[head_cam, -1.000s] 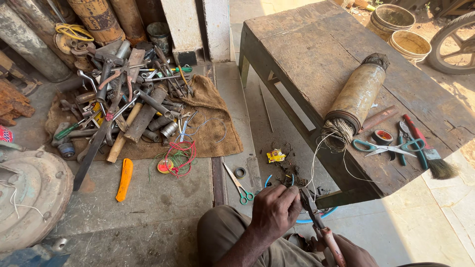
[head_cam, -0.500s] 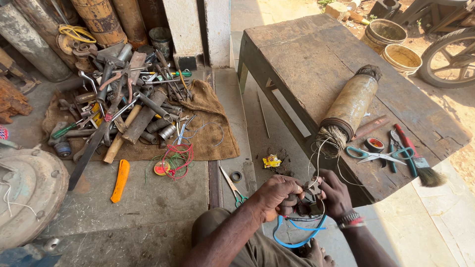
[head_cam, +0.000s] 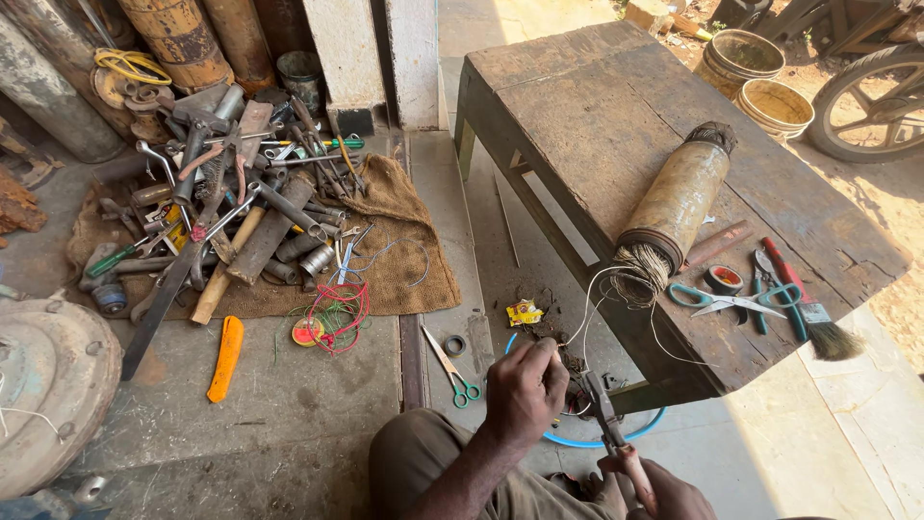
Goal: The person strips the insulation from blue and yellow electrical wires using pliers, twists the exposed strands, and wraps the connection with electrical tape. The person also cuts and twists a thin metal wire.
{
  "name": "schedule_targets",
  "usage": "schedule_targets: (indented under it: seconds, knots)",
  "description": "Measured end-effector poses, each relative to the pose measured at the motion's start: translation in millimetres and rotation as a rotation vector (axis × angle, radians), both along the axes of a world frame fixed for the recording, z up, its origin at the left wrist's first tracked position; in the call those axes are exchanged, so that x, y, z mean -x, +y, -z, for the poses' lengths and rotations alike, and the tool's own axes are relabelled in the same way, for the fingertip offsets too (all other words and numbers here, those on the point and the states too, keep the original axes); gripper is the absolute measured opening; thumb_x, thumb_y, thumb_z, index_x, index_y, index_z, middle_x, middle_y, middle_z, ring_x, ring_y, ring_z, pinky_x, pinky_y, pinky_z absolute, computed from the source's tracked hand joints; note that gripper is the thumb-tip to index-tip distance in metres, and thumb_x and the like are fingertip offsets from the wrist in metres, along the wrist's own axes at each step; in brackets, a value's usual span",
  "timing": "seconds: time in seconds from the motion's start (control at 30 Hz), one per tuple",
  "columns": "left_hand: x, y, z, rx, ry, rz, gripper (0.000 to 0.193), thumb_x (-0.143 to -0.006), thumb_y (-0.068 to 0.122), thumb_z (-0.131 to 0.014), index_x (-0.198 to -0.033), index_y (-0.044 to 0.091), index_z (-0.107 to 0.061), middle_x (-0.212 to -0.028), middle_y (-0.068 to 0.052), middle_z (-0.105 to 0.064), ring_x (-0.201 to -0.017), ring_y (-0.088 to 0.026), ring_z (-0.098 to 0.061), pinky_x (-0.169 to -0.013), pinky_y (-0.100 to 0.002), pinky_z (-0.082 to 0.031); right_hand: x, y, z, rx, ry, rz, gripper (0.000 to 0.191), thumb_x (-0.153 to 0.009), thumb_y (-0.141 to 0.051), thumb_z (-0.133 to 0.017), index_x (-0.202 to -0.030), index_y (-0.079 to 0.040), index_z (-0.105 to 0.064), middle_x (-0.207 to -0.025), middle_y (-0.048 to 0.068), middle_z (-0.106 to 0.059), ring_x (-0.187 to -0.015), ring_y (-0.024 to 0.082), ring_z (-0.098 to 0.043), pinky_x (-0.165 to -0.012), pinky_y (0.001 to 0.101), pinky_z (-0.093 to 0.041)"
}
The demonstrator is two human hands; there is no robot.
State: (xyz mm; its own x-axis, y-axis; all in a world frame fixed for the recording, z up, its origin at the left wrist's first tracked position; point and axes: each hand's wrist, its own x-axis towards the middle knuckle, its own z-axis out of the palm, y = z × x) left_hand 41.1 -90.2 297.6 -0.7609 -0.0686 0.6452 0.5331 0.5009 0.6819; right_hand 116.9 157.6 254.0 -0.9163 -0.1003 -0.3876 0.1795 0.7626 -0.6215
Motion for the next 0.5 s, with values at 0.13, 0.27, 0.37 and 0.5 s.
schedule_targets:
  seconds: [0.13, 0.27, 0.37, 0.5]
  knots:
    - [-8.7, 4.6, 5.9, 0.142, 0.088, 0.007, 0.021, -0.091, 0.002, -0.068, -0.109, -0.008, -0.066, -0.075, -0.013, -0.062, -0.065, -0.027, -0.067, -0.054, -0.038, -0.054, -5.9, -8.4, 2.5, -0.055, -0.140, 0.094, 0.036, -0.093, -0.026, -0.058, -0.122, -0.028, -0.079, -0.126, 0.002, -0.082, -0.131, 0.015, -0.070, -0.116, 0.0288, -0.045]
    - [-13.0, 5.5, 5.2, 0.201, 0.124, 0.009, 0.020, -0.090, 0.001, -0.070, -0.108, -0.009, -0.067, -0.076, -0.013, -0.062, -0.065, -0.025, -0.065, -0.053, -0.037, -0.052, -3.7, -14.7, -25.2, 0.116, -0.061, -0.022, 0.063, -0.070, -0.008, -0.061, -0.132, -0.020, -0.073, -0.124, 0.006, -0.074, -0.128, 0.020, -0.064, -0.114, 0.0317, -0.040]
    - [-13.8, 4.9, 3.3, 0.223, 0.150, 0.011, 0.022, -0.089, 0.000, -0.070, -0.108, -0.009, -0.067, -0.076, -0.012, -0.062, -0.065, -0.024, -0.065, -0.053, -0.036, -0.052, -1.3, -20.3, -40.3, 0.127, -0.051, 0.009, 0.063, -0.066, -0.007, -0.063, -0.127, -0.014, -0.073, -0.120, 0.009, -0.075, -0.127, 0.022, -0.071, -0.115, 0.0324, -0.038]
    - [-14.2, 4.9, 2.3, 0.237, 0.153, 0.033, 0.023, -0.088, 0.001, -0.071, -0.109, -0.009, -0.067, -0.076, -0.012, -0.062, -0.065, -0.023, -0.064, -0.052, -0.035, -0.052, -3.7, -22.5, -31.0, 0.058, -0.117, 0.080, 0.049, -0.070, -0.011, -0.063, -0.119, -0.013, -0.072, -0.106, 0.009, -0.078, -0.113, 0.022, -0.073, -0.110, 0.0315, -0.046]
